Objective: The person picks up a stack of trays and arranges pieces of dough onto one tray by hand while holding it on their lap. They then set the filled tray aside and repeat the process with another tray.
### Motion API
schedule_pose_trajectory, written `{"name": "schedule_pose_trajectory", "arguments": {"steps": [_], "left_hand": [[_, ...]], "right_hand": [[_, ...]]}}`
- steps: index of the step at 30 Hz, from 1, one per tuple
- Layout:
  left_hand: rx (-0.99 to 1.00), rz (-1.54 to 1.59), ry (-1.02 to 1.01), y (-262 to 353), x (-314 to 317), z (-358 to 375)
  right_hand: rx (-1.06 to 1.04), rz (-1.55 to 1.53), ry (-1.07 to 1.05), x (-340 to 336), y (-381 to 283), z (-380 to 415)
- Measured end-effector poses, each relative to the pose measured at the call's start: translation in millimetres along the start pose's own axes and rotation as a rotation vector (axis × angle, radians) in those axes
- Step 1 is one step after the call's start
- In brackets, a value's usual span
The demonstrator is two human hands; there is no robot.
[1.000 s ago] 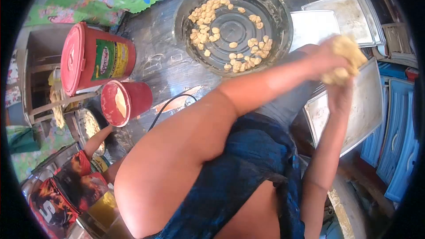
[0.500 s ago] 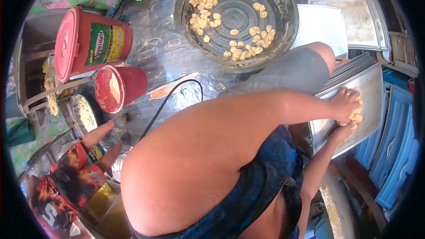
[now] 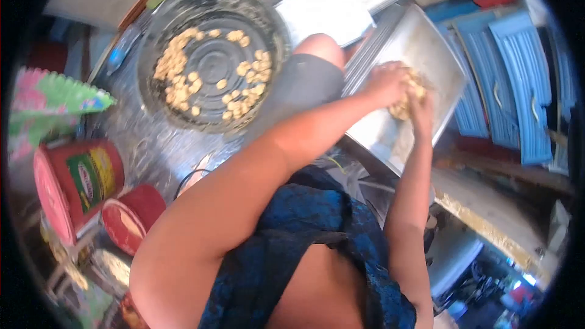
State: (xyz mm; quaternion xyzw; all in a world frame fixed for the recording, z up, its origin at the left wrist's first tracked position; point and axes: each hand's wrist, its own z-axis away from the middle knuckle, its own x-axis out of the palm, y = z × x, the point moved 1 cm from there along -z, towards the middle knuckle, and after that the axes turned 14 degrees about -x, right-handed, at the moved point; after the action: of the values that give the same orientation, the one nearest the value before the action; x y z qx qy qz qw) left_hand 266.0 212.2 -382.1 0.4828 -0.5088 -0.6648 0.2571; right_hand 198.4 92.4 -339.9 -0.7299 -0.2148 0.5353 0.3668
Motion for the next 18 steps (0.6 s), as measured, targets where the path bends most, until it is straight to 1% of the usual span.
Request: {"name": "schedule_pose_trajectory", "arguments": {"steps": [1,2,3,4,5,6,7,8,9,10,11,12,13,14,16,17,18], "left_hand": [[0.027,-0.056,0.005,-1.6,-3.0,0.5],[0.074,-0.010,0.042,-4.9,-3.2,-0.9],[0.086,0.064,0.029,-7.5,-2.7,-2.4],[0.100,0.138,0.021,-7.2,-3.4,-5.8],[0.033,0.181,-0.038,-6.6,-5.2,-10.2],[-0.039,0.221,-0.101,-7.1,-6.7,-14.5],[-0.054,0.145,-0.120,-7.8,-10.1,-23.2],[-0.147,0.218,-0.159,-12.8,-10.4,-33.5],[-0.123,0.164,-0.127,-15.7,-9.2,-41.7],[-0.100,0.113,-0.091,-16.6,-8.6,-50.4],[-0.094,0.119,-0.088,-15.4,-12.4,-60.1],[0.011,-0.044,-0.271,-13.2,-15.3,-71.5],[0.116,-0.213,-0.451,-9.3,-18.5,-80.4],[0.123,-0.216,-0.443,-0.9,-24.1,-88.9],[0.102,-0.462,-0.746,8.5,-28.6,-104.8],[0.135,-0.444,-0.728,8.1,-30.6,-112.5],[0.136,-0.446,-0.722,10.0,-31.4,-122.3]], "right_hand": [[-0.104,0.051,0.006,-0.3,10.8,-3.5],[-0.209,0.098,0.005,1.5,13.5,-5.0],[-0.199,0.111,0.029,-2.8,16.1,-3.7],[-0.021,0.019,0.031,-6.9,10.2,-5.0],[0.150,-0.077,0.035,-11.9,7.1,-7.8],[0.152,-0.068,0.059,-14.6,14.1,-10.5],[0.132,-0.103,0.205,-15.5,26.3,-14.8],[0.109,-0.141,0.346,-17.5,30.0,-18.2],[0.187,0.032,0.307,-23.1,33.9,-22.1],[0.181,0.037,0.313,-24.9,36.8,-25.7],[0.041,0.054,0.219,-22.9,39.2,-29.8],[-0.100,0.070,0.123,-22.1,41.6,-36.2],[-0.056,0.248,-0.025,-25.0,38.5,-36.7],[-0.067,0.248,-0.021,-27.2,35.1,-36.8],[-0.289,0.557,-0.328,-28.3,29.2,-40.8],[-0.283,0.523,-0.419,-33.0,26.9,-47.9],[-0.289,0.523,-0.418,-38.0,30.2,-57.5]]}}
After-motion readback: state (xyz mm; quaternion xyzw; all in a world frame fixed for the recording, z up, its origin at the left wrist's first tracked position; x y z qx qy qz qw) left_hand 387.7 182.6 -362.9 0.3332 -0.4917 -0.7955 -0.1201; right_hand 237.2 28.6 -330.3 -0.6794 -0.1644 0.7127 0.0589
